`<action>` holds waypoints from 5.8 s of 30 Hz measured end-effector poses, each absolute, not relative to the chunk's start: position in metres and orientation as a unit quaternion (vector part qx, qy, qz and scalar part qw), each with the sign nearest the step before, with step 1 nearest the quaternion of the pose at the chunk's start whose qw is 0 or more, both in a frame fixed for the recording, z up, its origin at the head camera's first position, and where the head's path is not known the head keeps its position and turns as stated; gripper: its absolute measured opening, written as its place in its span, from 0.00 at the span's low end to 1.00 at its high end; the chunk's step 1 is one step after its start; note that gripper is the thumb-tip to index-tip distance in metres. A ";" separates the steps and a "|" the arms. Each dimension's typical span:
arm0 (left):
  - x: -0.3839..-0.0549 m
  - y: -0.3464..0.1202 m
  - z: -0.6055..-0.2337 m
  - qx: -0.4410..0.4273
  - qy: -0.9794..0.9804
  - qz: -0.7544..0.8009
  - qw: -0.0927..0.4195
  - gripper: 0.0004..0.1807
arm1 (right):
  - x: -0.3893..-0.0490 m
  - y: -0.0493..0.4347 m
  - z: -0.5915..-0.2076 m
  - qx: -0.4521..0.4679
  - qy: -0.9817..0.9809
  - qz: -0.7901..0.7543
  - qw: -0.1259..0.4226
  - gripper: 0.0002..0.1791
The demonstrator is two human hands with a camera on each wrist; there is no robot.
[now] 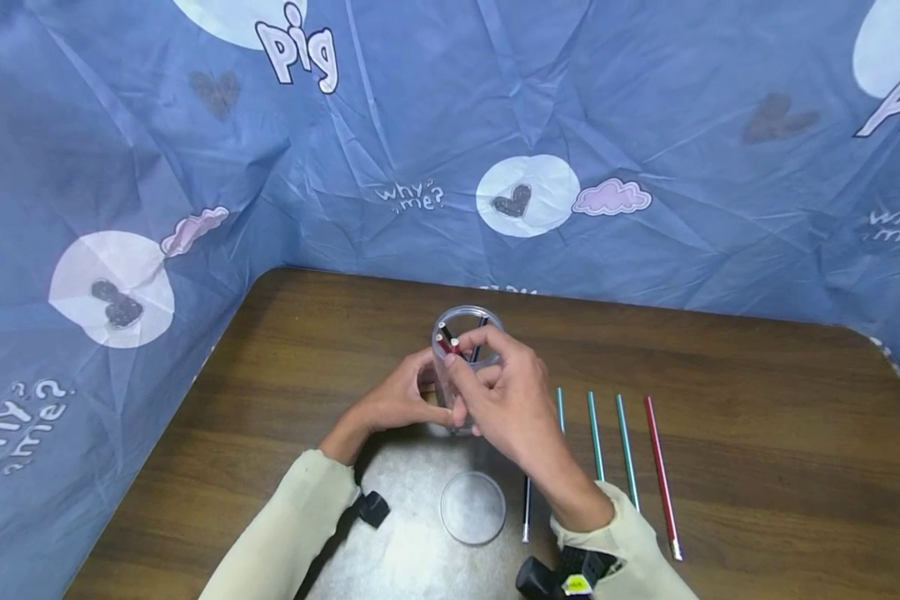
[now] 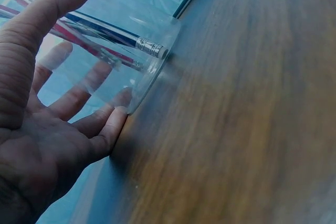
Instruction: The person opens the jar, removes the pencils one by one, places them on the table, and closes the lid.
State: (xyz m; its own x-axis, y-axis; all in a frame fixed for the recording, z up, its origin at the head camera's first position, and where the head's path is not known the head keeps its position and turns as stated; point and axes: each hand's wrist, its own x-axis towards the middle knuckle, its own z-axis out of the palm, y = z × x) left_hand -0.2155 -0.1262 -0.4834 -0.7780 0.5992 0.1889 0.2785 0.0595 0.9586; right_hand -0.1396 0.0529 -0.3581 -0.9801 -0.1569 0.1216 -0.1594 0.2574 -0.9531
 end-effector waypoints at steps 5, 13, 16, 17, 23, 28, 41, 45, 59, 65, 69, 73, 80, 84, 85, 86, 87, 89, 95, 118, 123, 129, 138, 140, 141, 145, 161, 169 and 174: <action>-0.216 -0.127 -0.484 0.312 0.715 0.613 0.130 0.41 | -0.139 0.054 -0.357 0.099 -0.788 0.607 0.014 0.06; -0.215 -0.124 -0.482 0.301 0.718 0.615 0.129 0.41 | -0.140 0.057 -0.356 0.105 -0.774 0.621 0.057 0.06; -0.215 -0.123 -0.481 0.292 0.722 0.613 0.131 0.41 | -0.142 0.060 -0.356 0.121 -0.757 0.636 0.092 0.05; -0.215 -0.123 -0.481 0.290 0.724 0.612 0.131 0.41 | -0.142 0.061 -0.356 0.126 -0.751 0.640 0.105 0.05; -0.216 -0.123 -0.479 0.285 0.728 0.609 0.131 0.41 | -0.147 0.065 -0.354 0.142 -0.732 0.639 0.189 0.05; -0.216 -0.123 -0.479 0.289 0.726 0.610 0.131 0.41 | -0.149 0.066 -0.354 0.152 -0.717 0.638 0.236 0.06; -0.215 -0.124 -0.481 0.283 0.731 0.606 0.133 0.42 | -0.148 0.064 -0.351 0.245 -0.584 0.707 0.316 0.26; -0.215 -0.125 -0.481 0.280 0.734 0.604 0.136 0.42 | -0.148 0.066 -0.347 0.258 -0.557 0.718 0.328 0.30; -0.215 -0.124 -0.480 0.279 0.742 0.595 0.134 0.41 | -0.142 0.078 -0.325 0.234 -0.447 0.770 0.391 0.25; -0.214 -0.124 -0.479 0.277 0.735 0.603 0.138 0.41 | -0.140 0.086 -0.318 0.228 -0.401 0.793 0.399 0.27; -0.214 -0.124 -0.481 0.274 0.735 0.604 0.138 0.41 | -0.139 0.091 -0.317 0.222 -0.402 0.791 0.403 0.28; -0.214 -0.124 -0.481 0.272 0.735 0.605 0.141 0.42 | -0.139 0.093 -0.318 0.212 -0.436 0.776 0.403 0.27; -0.214 -0.124 -0.479 0.280 0.728 0.608 0.147 0.46 | -0.140 0.095 -0.324 0.189 -0.474 0.769 0.384 0.26; -0.215 -0.123 -0.478 0.310 0.705 0.624 0.135 0.54 | -0.143 0.094 -0.326 0.187 -0.476 0.771 0.380 0.25; -0.216 -0.123 -0.478 0.315 0.696 0.631 0.132 0.56 | -0.143 0.094 -0.326 0.187 -0.476 0.771 0.379 0.25; -0.216 -0.123 -0.478 0.320 0.687 0.640 0.126 0.58 | -0.144 0.094 -0.326 0.188 -0.475 0.772 0.378 0.25; -0.216 -0.123 -0.478 0.324 0.677 0.650 0.121 0.59 | -0.144 0.094 -0.327 0.189 -0.474 0.773 0.377 0.25; -0.216 -0.121 -0.479 0.325 0.656 0.672 0.111 0.61 | -0.145 0.094 -0.327 0.187 -0.474 0.774 0.375 0.25; -0.216 -0.117 -0.479 0.324 0.620 0.708 0.097 0.61 | -0.146 0.097 -0.330 0.183 -0.478 0.775 0.371 0.24; -0.212 -0.118 -0.476 0.316 0.630 0.704 0.087 0.57 | -0.153 0.118 -0.347 0.148 -0.529 0.752 0.365 0.21; -0.211 -0.118 -0.475 0.306 0.630 0.707 0.094 0.57 | -0.150 0.130 -0.353 0.139 -0.536 0.750 0.362 0.19; -0.212 -0.117 -0.473 0.299 0.636 0.705 0.090 0.57 | -0.148 0.147 -0.360 0.126 -0.541 0.747 0.365 0.17; -0.212 -0.118 -0.472 0.297 0.639 0.704 0.089 0.57 | -0.146 0.164 -0.370 0.091 -0.563 0.736 0.366 0.10; -0.212 -0.118 -0.472 0.297 0.637 0.705 0.090 0.57 | -0.146 0.166 -0.371 0.084 -0.565 0.736 0.364 0.08; -0.213 -0.118 -0.472 0.297 0.637 0.705 0.090 0.57 | -0.146 0.167 -0.372 0.082 -0.566 0.736 0.362 0.08; -0.213 -0.118 -0.472 0.297 0.638 0.705 0.089 0.57 | -0.146 0.171 -0.375 0.069 -0.579 0.727 0.362 0.06; -0.213 -0.118 -0.473 0.297 0.632 0.711 0.088 0.57 | -0.146 0.204 -0.383 -0.054 -0.700 0.624 0.345 0.03; -0.212 -0.118 -0.473 0.296 0.636 0.708 0.083 0.56 | -0.144 0.217 -0.397 -0.097 -0.745 0.574 0.326 0.05; -0.212 -0.116 -0.474 0.297 0.635 0.708 0.083 0.56 | -0.144 0.228 -0.406 -0.114 -0.759 0.554 0.321 0.05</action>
State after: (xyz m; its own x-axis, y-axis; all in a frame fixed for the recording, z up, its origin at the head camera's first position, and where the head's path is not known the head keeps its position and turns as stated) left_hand -0.2120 -0.1163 -0.4735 -0.8093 0.4953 0.3158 0.2597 -0.1805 0.9487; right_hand -0.1437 0.2283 -0.4063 -0.7683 0.5286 0.3611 -0.1828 0.3594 -0.9151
